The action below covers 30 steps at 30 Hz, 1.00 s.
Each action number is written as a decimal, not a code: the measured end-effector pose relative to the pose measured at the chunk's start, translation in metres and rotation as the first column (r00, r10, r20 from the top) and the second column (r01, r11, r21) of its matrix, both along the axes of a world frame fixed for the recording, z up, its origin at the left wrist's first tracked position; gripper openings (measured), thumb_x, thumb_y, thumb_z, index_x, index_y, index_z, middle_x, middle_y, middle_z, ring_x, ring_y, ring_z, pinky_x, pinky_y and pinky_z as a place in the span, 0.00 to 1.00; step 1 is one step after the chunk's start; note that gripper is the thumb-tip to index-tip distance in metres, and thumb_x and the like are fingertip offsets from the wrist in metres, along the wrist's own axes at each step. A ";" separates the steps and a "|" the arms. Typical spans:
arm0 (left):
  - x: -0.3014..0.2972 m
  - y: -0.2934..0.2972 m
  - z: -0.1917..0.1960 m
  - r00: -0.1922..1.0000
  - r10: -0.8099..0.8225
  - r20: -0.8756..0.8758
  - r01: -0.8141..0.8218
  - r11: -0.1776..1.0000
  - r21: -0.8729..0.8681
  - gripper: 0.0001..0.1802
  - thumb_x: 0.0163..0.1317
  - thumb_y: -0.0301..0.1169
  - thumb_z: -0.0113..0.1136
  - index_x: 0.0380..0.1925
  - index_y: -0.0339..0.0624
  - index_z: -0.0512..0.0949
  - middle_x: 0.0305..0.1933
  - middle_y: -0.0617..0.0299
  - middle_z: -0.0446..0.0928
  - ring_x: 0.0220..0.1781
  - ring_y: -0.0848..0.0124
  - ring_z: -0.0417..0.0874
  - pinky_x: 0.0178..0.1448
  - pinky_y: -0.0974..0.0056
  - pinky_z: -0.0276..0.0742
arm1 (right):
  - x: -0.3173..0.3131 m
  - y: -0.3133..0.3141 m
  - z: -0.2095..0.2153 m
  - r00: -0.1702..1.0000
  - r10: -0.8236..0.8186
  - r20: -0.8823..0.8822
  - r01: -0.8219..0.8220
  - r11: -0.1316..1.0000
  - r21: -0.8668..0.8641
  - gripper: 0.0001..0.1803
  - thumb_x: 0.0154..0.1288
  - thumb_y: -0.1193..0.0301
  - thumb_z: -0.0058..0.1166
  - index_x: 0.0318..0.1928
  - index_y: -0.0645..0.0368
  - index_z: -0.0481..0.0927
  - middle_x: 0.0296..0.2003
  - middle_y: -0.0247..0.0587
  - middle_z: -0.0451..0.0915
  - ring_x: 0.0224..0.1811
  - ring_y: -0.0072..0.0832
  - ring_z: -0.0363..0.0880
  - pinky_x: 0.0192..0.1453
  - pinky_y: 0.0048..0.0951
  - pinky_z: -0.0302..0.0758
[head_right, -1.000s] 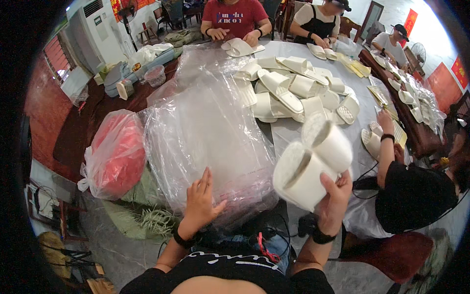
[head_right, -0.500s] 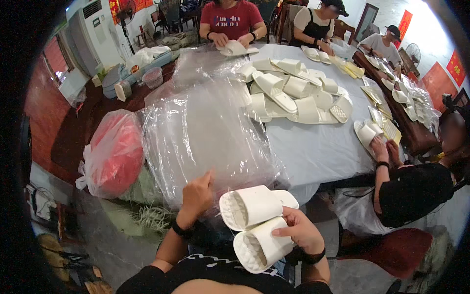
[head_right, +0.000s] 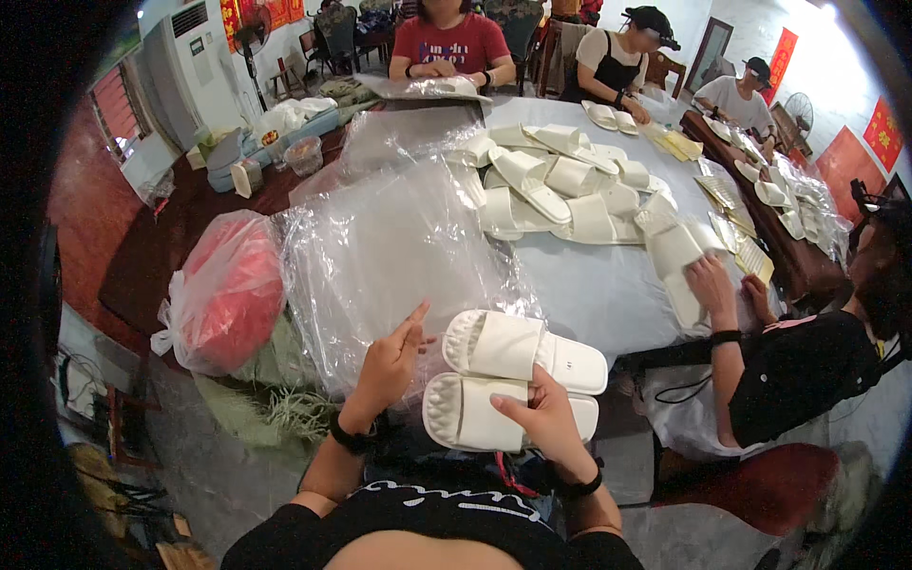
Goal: Packaging slippers into plastic bags.
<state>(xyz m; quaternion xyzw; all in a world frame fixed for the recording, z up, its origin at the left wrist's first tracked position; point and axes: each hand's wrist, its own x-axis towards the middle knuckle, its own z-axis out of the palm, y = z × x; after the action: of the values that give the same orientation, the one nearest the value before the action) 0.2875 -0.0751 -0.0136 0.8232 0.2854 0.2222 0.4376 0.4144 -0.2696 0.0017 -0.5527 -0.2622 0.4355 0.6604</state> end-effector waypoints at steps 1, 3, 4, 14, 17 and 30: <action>-0.001 -0.002 0.005 1.000 0.002 0.005 -0.002 1.000 0.014 0.23 0.72 0.41 0.38 0.63 0.45 0.66 0.32 0.50 0.82 0.34 0.67 0.84 0.37 0.68 0.75 | -0.001 0.000 -0.002 1.000 -0.021 0.009 0.021 1.000 0.010 0.24 0.58 0.81 0.57 0.56 0.66 0.68 0.45 0.41 0.80 0.43 0.21 0.79 0.46 0.23 0.76; -0.001 -0.006 0.021 0.993 0.033 -0.109 -0.044 0.994 -0.097 0.23 0.71 0.39 0.42 0.62 0.43 0.66 0.36 0.48 0.82 0.40 0.63 0.83 0.43 0.65 0.74 | -0.001 0.002 -0.009 0.999 -0.050 0.009 0.049 0.998 0.035 0.24 0.59 0.81 0.56 0.56 0.66 0.67 0.45 0.41 0.79 0.44 0.21 0.79 0.46 0.23 0.76; 0.000 -0.004 0.015 0.994 0.032 -0.102 -0.041 0.996 -0.083 0.23 0.71 0.39 0.42 0.62 0.43 0.66 0.36 0.48 0.82 0.40 0.63 0.83 0.43 0.65 0.74 | -0.002 0.003 -0.010 0.999 -0.053 0.014 0.052 0.997 0.050 0.24 0.59 0.81 0.56 0.56 0.66 0.67 0.45 0.41 0.79 0.44 0.21 0.79 0.46 0.23 0.76; -0.003 -0.039 0.004 0.983 -0.107 -0.148 0.179 0.713 0.678 0.26 0.64 0.36 0.50 0.64 0.56 0.65 0.68 0.47 0.59 0.67 0.40 0.59 0.62 0.34 0.56 | -0.015 0.060 -0.022 0.949 -0.292 0.120 0.251 0.929 0.273 0.25 0.62 0.80 0.54 0.58 0.68 0.63 0.50 0.45 0.74 0.51 0.25 0.74 0.51 0.24 0.72; -0.014 -0.037 0.014 0.979 -0.112 -0.172 0.197 0.755 0.625 0.24 0.64 0.34 0.49 0.62 0.56 0.68 0.70 0.46 0.56 0.68 0.39 0.56 0.63 0.35 0.54 | -0.004 0.086 -0.032 0.924 -0.305 0.231 0.258 0.943 0.212 0.26 0.62 0.80 0.53 0.60 0.68 0.61 0.54 0.47 0.71 0.55 0.28 0.70 0.58 0.26 0.67; -0.036 -0.026 0.032 0.909 -0.409 -0.081 0.388 0.757 0.526 0.22 0.64 0.35 0.50 0.59 0.62 0.72 0.73 0.46 0.47 0.74 0.39 0.42 0.69 0.35 0.40 | -0.024 0.136 -0.037 0.972 -0.176 -0.157 0.216 0.930 0.298 0.39 0.66 0.75 0.49 0.69 0.67 0.41 0.46 0.46 0.73 0.43 0.27 0.74 0.45 0.24 0.74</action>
<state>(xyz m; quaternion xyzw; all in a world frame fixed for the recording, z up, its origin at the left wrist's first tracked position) 0.2510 -0.1007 0.0186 0.9487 0.0225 0.2099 0.2355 0.3903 -0.1334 -0.0353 -0.4355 -0.2284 0.3547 0.7952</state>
